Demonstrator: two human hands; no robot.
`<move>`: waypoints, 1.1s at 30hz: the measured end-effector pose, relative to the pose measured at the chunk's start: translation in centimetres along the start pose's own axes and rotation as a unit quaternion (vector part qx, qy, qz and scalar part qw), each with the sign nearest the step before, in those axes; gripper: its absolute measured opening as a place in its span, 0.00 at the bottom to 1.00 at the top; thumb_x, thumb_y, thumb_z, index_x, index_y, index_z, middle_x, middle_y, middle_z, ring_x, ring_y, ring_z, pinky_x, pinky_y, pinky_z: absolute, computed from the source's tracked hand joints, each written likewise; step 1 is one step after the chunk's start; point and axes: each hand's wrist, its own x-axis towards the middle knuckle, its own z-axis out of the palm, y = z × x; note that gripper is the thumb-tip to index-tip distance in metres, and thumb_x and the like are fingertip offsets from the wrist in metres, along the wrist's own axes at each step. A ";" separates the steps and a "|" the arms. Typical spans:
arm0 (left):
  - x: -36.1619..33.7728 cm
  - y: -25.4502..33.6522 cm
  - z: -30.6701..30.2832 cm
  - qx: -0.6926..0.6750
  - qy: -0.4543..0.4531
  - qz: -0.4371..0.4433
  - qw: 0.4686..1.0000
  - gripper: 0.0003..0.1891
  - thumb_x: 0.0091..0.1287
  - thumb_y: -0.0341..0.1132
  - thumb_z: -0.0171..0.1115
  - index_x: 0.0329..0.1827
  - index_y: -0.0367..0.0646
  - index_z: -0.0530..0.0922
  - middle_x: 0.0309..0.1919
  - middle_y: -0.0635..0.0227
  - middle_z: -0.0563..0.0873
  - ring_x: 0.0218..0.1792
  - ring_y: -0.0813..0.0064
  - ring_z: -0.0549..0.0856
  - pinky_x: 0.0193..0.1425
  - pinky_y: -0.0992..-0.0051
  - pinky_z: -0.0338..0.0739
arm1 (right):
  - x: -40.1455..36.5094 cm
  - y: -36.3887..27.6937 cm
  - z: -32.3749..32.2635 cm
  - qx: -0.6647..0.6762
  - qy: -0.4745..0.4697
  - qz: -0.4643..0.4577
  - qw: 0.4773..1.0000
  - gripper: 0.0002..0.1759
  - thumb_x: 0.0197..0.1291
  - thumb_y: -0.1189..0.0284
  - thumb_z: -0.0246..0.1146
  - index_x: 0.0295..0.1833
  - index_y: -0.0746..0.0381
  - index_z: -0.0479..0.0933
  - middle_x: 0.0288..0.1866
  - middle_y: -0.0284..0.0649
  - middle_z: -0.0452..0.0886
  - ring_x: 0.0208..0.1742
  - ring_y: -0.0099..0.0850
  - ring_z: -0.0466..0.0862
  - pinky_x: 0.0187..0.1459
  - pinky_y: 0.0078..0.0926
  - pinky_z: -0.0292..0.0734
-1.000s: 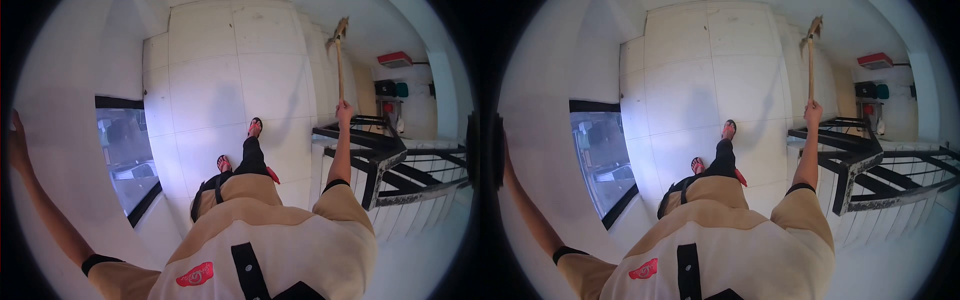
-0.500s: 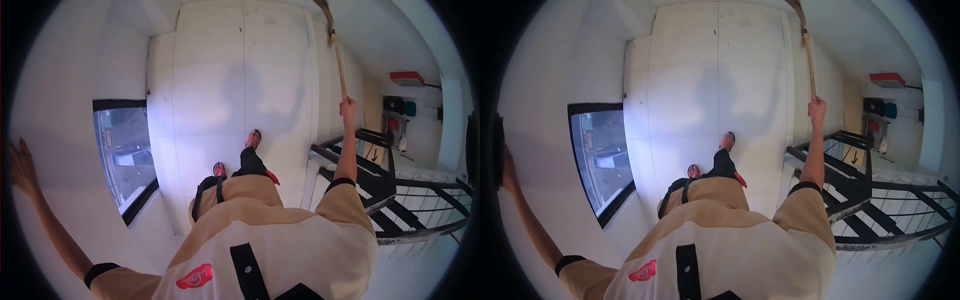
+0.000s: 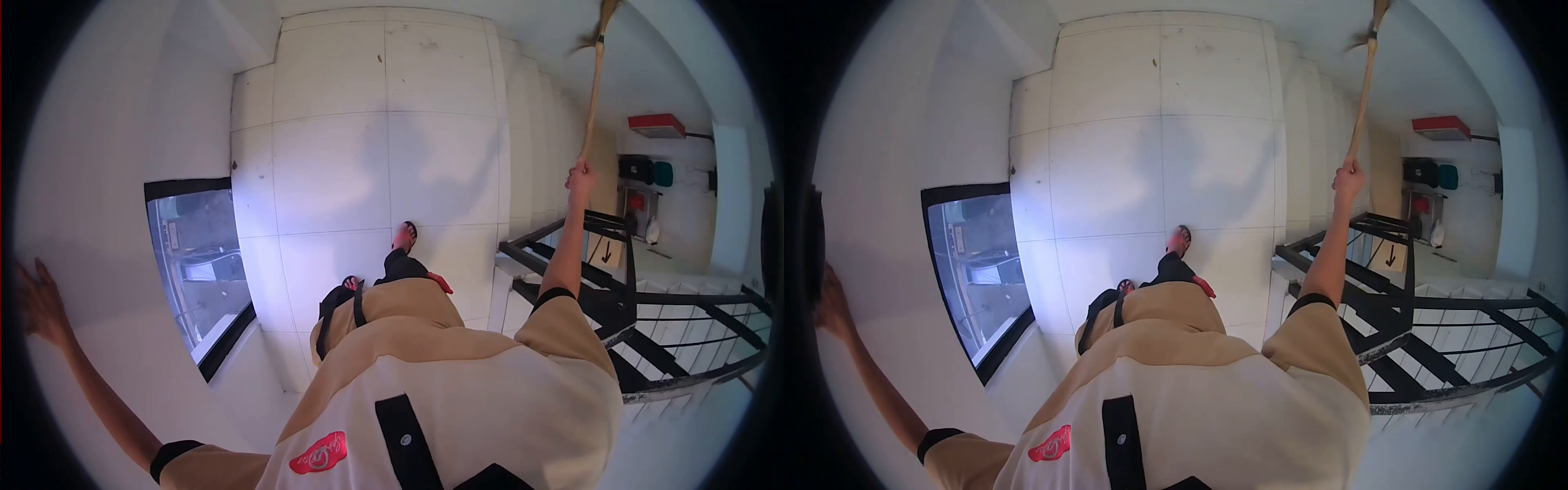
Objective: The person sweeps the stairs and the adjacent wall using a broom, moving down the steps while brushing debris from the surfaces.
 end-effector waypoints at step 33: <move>-2.3 -7.6 4.1 -0.068 -0.161 0.074 0.982 0.29 0.62 0.62 0.32 0.56 0.50 0.59 0.47 0.49 0.65 0.46 0.48 0.64 0.38 0.44 0.60 | -47.1 23.0 51.7 -0.305 -0.725 0.107 0.608 0.04 0.37 0.82 0.59 0.24 0.65 0.73 0.14 0.40 0.71 0.09 0.25 0.68 0.07 0.24 0.60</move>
